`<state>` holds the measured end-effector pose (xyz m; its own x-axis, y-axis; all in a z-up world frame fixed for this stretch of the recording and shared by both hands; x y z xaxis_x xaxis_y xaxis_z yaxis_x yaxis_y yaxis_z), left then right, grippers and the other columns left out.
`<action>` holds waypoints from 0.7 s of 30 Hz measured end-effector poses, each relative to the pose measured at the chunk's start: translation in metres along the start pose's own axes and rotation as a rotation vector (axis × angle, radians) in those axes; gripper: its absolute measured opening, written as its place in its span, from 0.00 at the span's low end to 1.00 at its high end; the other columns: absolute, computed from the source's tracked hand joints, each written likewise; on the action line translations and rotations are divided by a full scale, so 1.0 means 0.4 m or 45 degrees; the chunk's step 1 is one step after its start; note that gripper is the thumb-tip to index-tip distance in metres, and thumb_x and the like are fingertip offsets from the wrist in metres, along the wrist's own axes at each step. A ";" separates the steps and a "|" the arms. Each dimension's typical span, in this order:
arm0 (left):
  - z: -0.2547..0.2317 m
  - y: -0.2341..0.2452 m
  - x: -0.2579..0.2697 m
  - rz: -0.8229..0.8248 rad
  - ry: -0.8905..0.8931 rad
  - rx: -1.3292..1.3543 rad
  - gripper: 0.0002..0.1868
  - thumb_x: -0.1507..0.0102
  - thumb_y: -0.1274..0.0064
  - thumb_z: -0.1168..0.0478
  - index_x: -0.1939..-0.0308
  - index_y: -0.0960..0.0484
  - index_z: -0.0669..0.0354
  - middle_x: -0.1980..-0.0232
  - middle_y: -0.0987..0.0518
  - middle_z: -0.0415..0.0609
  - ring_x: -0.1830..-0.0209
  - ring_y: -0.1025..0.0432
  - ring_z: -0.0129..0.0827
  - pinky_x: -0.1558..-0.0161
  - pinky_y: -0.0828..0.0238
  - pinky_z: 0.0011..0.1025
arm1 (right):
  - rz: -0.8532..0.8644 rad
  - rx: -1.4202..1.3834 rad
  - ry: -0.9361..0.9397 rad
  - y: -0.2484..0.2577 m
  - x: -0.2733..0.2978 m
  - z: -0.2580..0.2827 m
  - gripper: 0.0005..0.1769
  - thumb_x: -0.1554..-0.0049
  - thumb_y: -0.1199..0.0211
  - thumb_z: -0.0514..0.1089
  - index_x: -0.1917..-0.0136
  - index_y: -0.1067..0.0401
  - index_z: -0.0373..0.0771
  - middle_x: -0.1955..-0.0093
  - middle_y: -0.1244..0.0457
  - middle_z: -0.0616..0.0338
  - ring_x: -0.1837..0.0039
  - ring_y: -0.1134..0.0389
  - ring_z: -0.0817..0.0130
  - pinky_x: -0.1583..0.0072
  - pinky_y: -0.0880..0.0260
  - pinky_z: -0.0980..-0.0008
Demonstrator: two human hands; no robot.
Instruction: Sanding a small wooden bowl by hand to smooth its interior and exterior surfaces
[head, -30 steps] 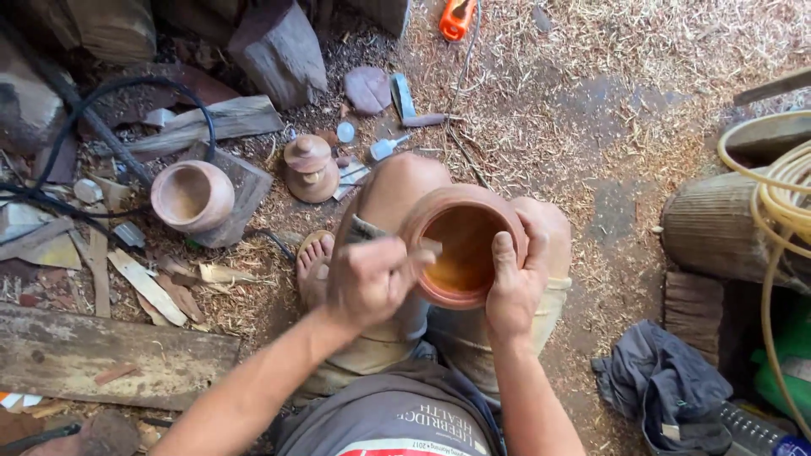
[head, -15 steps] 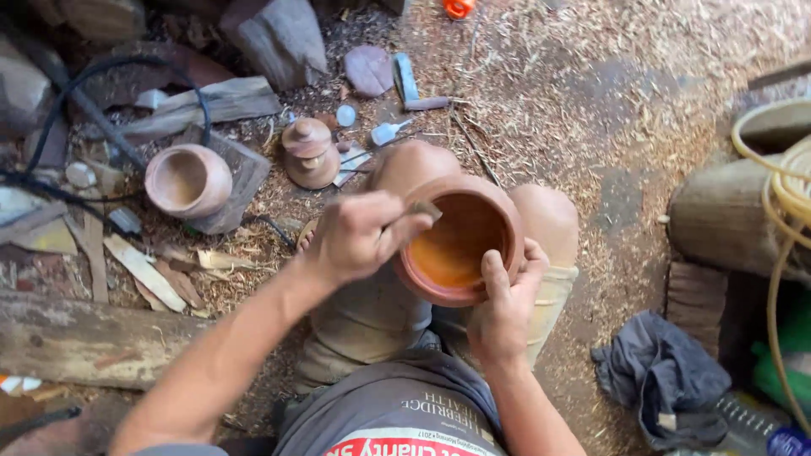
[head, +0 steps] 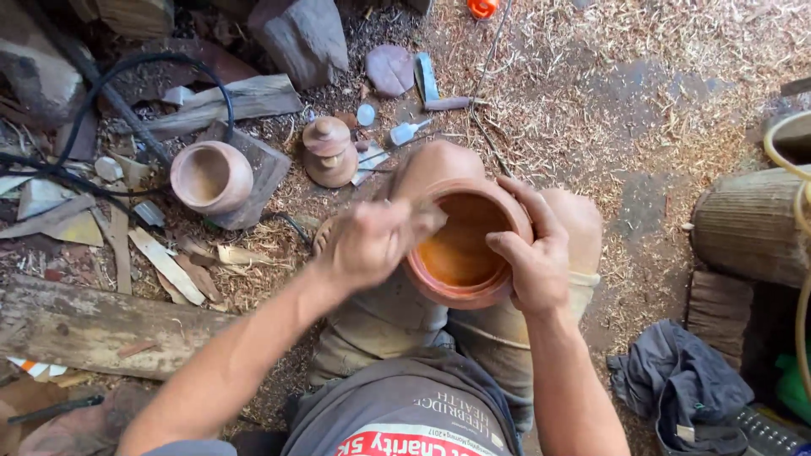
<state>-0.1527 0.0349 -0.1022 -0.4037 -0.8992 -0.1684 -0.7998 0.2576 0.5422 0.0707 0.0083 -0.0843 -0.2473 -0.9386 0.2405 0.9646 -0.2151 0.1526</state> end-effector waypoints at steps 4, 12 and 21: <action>-0.002 -0.008 0.052 -0.008 0.082 0.027 0.25 0.32 0.51 0.46 0.80 0.32 0.51 0.84 0.28 0.55 0.81 0.27 0.52 0.77 0.34 0.39 | -0.002 0.122 0.116 -0.005 0.013 0.019 0.40 0.62 0.35 0.33 0.34 0.24 0.47 0.38 0.33 0.54 0.35 0.34 0.69 0.31 0.35 0.63; 0.016 -0.036 0.075 -0.201 0.001 0.208 0.29 0.33 0.44 0.45 0.84 0.38 0.49 0.86 0.34 0.53 0.87 0.33 0.45 0.80 0.38 0.32 | -0.037 -0.096 0.055 -0.004 0.015 -0.011 0.40 0.62 0.40 0.30 0.33 0.26 0.42 0.42 0.32 0.54 0.38 0.31 0.67 0.33 0.30 0.63; 0.015 -0.002 -0.014 -0.280 -0.121 0.231 0.30 0.35 0.41 0.42 0.86 0.35 0.47 0.87 0.33 0.46 0.87 0.33 0.41 0.78 0.35 0.32 | 0.086 0.076 0.232 -0.019 0.020 0.013 0.40 0.64 0.38 0.33 0.35 0.24 0.41 0.41 0.32 0.55 0.35 0.34 0.70 0.31 0.35 0.62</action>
<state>-0.1525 0.0418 -0.1065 -0.2446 -0.9056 -0.3464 -0.9357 0.1268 0.3294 0.0611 0.0039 -0.0784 -0.1562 -0.9848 0.0756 0.9700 -0.1385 0.1997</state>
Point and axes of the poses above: each hand's wrist, its own x-axis away from the middle knuckle, its own y-axis out of the back of the hand, z = x × y, the point moved 2 cm from there along -x, towards the middle knuckle
